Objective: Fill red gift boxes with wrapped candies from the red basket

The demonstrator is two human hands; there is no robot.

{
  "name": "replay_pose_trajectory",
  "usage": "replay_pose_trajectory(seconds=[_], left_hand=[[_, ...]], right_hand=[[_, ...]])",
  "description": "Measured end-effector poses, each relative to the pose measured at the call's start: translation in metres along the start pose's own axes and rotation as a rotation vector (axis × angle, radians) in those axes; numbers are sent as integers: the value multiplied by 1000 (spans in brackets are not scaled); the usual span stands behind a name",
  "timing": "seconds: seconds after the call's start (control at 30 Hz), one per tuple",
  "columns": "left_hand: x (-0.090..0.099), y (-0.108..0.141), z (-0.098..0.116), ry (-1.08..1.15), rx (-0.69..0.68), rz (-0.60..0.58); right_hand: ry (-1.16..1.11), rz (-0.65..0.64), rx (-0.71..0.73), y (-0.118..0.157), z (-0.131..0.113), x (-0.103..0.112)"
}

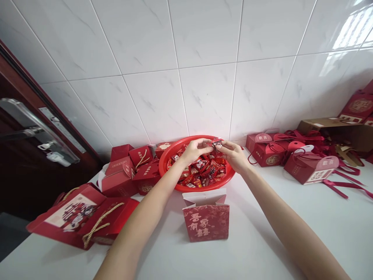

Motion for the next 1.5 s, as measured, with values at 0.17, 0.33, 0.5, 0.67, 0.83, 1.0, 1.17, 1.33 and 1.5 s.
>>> replay_pose_trajectory(seconds=[0.17,0.33,0.5,0.67,0.83,1.0,1.17,1.33,1.5], left_hand=[[7,3,-2,17,95,66],[15,7,-19,-187,293,33],[-5,10,-36,-633,450,-320],[-16,12,-54,-813,574,-431],[-21,8,-63,-838,560,-411],[-21,6,-75,-795,560,-431],[-22,4,-79,-735,541,-469],[-28,4,-80,-697,548,-535],[-28,2,-75,-735,499,-469]], right_hand=[[-20,25,5,2,-2,1],[-46,50,22,4,-6,0],[-63,53,26,4,-7,-1],[-89,39,27,4,-7,-1],[-88,38,24,3,-8,1],[-82,31,23,4,-8,1],[-75,31,23,4,-8,0],[-116,42,12,4,-7,-1],[-106,42,26,4,-8,-1]])
Point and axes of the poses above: each hand's wrist, its own y-axis away from the middle knuckle, its own x-axis out of the back of the hand, z = x × y, the point moved 7 cm from there along -y, towards the middle knuckle, and after that the axes turned 15 degrees about -z, right-handed, at the moved point
